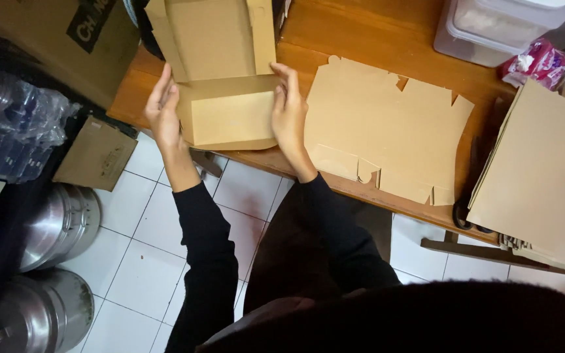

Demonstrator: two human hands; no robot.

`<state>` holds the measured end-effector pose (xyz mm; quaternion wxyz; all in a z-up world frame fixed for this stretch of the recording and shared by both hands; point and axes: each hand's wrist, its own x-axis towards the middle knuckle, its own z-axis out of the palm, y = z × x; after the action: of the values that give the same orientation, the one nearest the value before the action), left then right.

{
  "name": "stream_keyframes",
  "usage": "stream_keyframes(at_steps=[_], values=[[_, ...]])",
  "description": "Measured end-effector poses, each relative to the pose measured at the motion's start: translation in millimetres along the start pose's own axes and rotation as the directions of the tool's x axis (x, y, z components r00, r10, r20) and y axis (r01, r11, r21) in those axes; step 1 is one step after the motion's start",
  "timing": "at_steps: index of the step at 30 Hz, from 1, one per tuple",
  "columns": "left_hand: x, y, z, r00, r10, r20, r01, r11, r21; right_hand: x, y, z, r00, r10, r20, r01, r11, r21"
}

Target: The person folds flat cardboard pieces into rectangular boxes by hand, tucking flaps and creasing edges to form the sides. After completing one box, they place it on a stack and begin folding another piece in the same manner.

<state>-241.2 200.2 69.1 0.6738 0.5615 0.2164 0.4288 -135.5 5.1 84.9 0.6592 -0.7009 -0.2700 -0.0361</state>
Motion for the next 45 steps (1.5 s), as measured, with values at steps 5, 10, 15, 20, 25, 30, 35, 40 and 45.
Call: stream_keyframes(at_steps=[5, 10, 15, 20, 25, 30, 35, 40, 45], values=[[0.1, -9.4, -5.1, 0.971, 0.227, 0.078, -0.238, 0.950, 0.201, -4.1, 1.6, 4.7, 0.998, -0.049, 0.026, 0.049, 0.999, -0.020], [-11.5, 4.9, 2.1, 0.960, 0.279, -0.008, -0.193, 0.682, 0.705, -9.5, 14.9, 11.3, 0.998, 0.060, -0.036, -0.068, 0.958, -0.279], [-9.2, -20.7, -9.8, 0.962, 0.274, 0.015, -0.214, 0.717, 0.663, -7.5, 18.8, 10.0, 1.000, 0.011, 0.007, -0.006, 0.873, -0.488], [-7.6, -31.9, -22.2, 0.965, 0.258, 0.056, -0.211, 0.629, 0.748, -4.0, 40.9, 22.1, 0.998, 0.043, 0.043, -0.008, 0.802, -0.598], [-16.2, -25.7, -21.7, 0.950, 0.290, 0.117, -0.247, 0.468, 0.848, -1.3, 40.4, 22.8, 0.997, 0.002, 0.082, 0.054, 0.737, -0.673], [-65.4, -38.7, 7.8, 0.838, 0.417, 0.353, -0.413, 0.061, 0.909, 2.3, 40.6, 8.1, 0.963, 0.169, 0.211, -0.092, 0.939, -0.331], [-118.1, -22.6, 92.4, 0.852, 0.314, 0.420, -0.510, 0.307, 0.804, 9.9, 27.7, -14.5, 0.916, 0.236, 0.323, -0.133, 0.941, -0.311], [-114.3, -67.5, 96.7, 0.910, 0.286, 0.299, -0.358, 0.178, 0.917, -2.0, 51.2, -15.2, 0.903, 0.214, 0.373, -0.163, 0.973, -0.164], [-112.0, -75.7, 94.1, 0.931, 0.279, 0.235, -0.286, 0.157, 0.945, -2.3, 73.4, -4.8, 0.941, 0.237, 0.242, -0.214, 0.970, -0.119]])
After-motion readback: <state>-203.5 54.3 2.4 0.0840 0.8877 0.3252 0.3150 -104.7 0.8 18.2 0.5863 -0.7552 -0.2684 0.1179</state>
